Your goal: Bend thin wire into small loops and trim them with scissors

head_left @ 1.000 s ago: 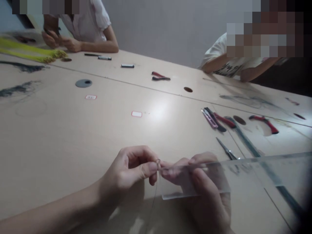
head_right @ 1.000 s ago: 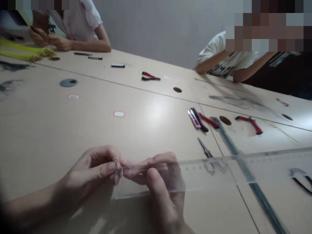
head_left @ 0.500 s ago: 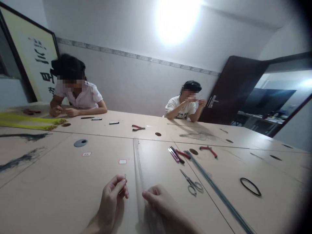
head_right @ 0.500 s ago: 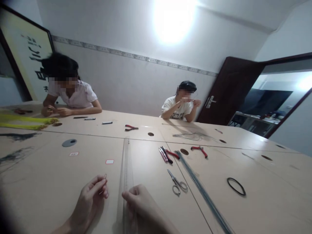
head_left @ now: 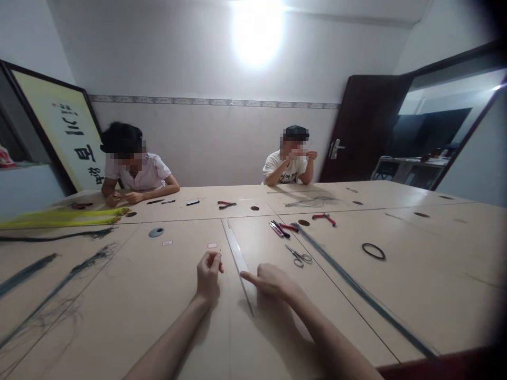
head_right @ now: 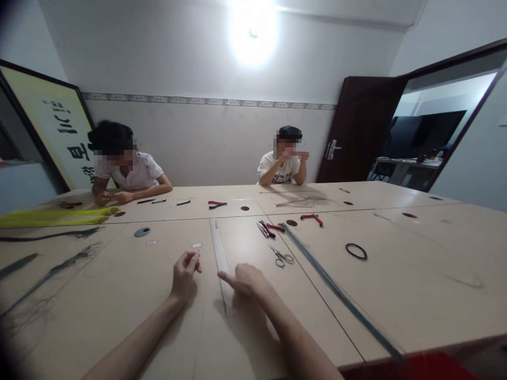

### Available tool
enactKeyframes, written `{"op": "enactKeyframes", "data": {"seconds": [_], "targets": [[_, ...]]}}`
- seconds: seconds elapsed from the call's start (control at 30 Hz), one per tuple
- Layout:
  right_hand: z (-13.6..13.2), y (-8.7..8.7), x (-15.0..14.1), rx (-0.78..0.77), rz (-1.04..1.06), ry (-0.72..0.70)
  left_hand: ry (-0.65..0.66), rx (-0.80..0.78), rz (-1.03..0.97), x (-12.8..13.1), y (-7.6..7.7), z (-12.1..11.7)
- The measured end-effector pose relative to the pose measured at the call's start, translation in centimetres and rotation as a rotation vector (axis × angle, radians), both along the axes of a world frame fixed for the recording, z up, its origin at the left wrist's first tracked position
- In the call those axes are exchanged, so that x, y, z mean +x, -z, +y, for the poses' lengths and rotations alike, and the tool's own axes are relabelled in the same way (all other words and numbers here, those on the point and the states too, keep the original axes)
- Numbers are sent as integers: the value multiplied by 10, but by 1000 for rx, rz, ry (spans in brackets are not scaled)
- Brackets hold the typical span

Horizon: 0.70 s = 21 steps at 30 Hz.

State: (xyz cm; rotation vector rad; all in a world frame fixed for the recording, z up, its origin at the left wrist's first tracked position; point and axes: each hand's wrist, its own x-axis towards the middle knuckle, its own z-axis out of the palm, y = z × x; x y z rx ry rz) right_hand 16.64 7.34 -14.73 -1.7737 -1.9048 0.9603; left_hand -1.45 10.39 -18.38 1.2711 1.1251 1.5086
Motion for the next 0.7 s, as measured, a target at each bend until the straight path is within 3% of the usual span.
{"op": "enactKeyframes", "data": {"seconds": [0.1, 0.23, 0.47, 0.7], "targets": [[-6, -5, 6, 149, 27, 46, 21, 51, 98, 3, -4, -7], [-5, -3, -8, 271, 201, 28, 90, 104, 223, 7, -7, -18], [4, 14, -24, 305, 529, -47, 182, 160, 382, 8, -7, -26], [2, 27, -20, 319, 626, -82, 240, 205, 496, 7, -8, -28]]}}
